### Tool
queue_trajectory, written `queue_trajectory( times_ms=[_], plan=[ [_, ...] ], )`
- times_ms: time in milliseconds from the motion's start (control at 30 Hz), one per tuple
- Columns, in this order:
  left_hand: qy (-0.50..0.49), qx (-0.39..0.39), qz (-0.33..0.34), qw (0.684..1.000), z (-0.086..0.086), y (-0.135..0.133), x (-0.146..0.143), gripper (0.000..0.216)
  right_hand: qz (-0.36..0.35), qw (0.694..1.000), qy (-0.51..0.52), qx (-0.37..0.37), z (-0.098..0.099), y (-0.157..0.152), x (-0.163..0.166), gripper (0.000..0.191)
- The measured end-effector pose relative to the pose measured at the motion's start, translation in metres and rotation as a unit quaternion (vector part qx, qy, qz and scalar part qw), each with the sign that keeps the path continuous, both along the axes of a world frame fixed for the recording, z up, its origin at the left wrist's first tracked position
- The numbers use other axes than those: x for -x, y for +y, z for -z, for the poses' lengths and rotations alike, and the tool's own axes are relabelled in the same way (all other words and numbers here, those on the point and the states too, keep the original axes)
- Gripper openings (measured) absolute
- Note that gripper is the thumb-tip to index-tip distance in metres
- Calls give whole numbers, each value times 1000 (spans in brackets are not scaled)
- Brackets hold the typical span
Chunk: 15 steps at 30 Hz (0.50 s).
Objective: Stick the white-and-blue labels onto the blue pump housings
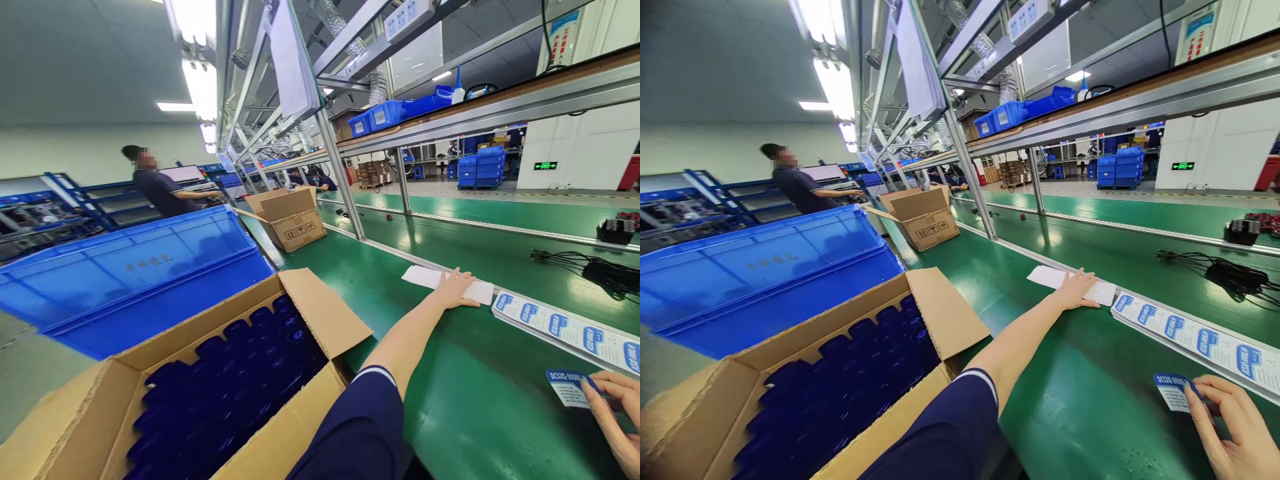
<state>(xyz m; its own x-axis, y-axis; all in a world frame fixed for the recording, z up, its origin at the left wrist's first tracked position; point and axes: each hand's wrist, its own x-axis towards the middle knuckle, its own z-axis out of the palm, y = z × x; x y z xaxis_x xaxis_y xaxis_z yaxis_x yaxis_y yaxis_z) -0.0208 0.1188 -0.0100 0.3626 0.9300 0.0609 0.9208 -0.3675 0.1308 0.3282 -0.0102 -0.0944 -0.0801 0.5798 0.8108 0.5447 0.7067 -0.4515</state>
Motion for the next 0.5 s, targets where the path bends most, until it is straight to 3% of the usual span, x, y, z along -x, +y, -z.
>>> queue_trajectory(
  times_ms=[133,267,367,500],
  plan=[
    [-30,-52,31,998,-17,-16,-24,61,-28,998,-37,42,-32,-30,22,9],
    [-102,-88,123,983,-37,-26,-61,60,-76,993,-75,48,-63,-43,48,8],
    [-145,-84,219,961,-54,-31,-95,55,-95,987,-125,23,-68,-34,54,10],
    [-128,-39,349,928,-74,-54,-152,48,-70,978,-197,4,-61,-21,53,20]
  ],
)
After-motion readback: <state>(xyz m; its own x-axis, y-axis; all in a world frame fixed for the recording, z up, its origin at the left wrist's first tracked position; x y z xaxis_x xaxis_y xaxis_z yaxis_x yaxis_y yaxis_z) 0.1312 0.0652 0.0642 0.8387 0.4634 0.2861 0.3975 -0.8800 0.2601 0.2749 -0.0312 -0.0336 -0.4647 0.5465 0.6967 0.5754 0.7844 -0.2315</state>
